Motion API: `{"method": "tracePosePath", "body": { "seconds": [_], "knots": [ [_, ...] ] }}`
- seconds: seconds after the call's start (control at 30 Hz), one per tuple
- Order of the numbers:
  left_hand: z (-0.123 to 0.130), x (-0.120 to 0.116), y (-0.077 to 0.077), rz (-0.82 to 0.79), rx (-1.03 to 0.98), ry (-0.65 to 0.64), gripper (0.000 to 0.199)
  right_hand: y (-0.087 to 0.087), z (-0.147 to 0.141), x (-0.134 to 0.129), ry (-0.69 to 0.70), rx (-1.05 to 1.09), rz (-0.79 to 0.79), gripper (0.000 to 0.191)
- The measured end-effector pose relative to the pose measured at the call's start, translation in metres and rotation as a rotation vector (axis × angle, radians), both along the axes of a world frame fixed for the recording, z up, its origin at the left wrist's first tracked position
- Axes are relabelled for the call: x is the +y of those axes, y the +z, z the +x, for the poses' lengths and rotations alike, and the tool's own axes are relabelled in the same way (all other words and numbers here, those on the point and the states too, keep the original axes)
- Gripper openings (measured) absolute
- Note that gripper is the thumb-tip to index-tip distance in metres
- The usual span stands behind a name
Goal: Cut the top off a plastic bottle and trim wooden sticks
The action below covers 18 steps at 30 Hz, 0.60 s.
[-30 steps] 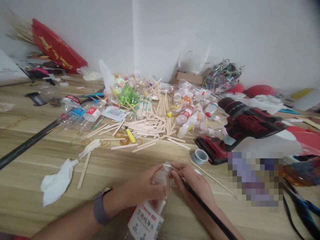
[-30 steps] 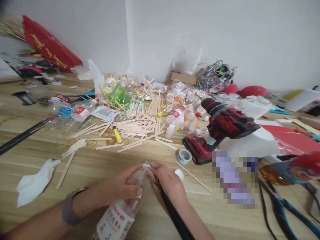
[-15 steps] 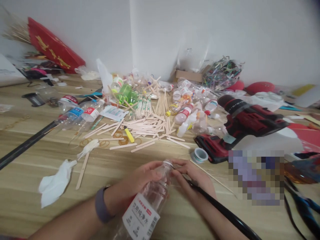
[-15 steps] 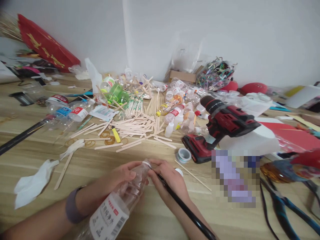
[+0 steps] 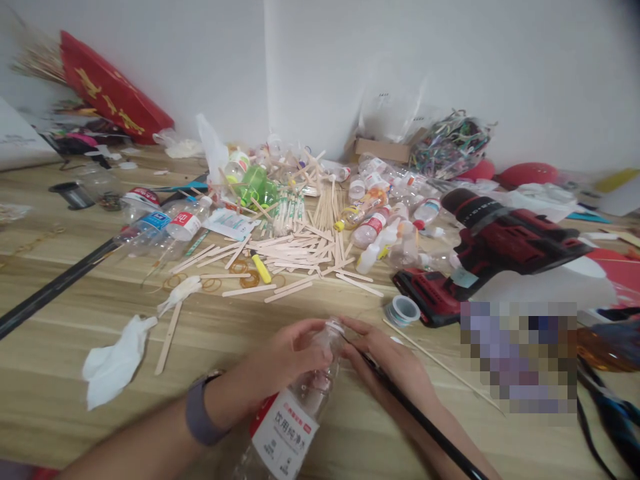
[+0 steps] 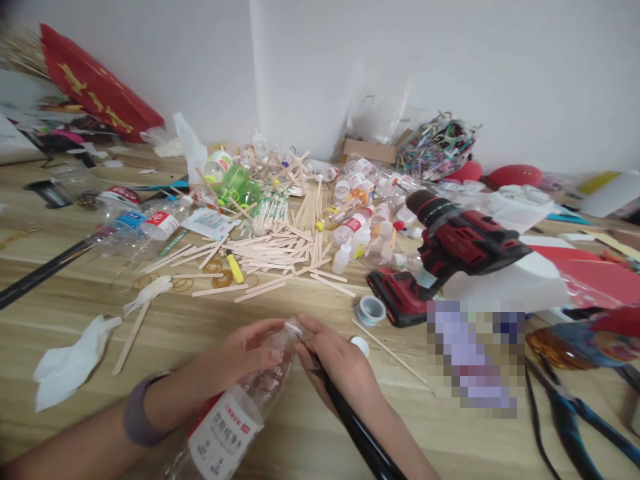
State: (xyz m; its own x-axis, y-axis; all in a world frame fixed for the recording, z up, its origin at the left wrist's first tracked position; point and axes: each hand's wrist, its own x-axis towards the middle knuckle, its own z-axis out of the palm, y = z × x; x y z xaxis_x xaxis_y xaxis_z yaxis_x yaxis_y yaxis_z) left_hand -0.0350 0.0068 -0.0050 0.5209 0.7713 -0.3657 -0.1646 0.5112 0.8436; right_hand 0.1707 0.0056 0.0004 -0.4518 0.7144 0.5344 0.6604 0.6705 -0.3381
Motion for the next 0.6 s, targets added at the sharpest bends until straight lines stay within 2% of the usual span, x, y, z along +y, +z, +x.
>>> {"method": "tracePosePath", "body": {
  "seconds": [0.2,0.4,0.6],
  "knots": [
    [-0.0008,-0.0025,0.0037,0.047,0.048,-0.005,0.060,-0.0097,0.0032,0.0029,0.036,-0.070,0.081,0.023],
    [-0.0025,-0.0023,-0.0026,0.091,0.082,-0.021,0.062,-0.0086,0.0025,0.0065,0.056,-0.109,0.146,0.030],
    [-0.0045,-0.0016,-0.0035,0.133,0.064,-0.053,0.057,-0.0074,-0.0040,0.0058,0.040,-0.098,0.315,0.028]
  ]
}}
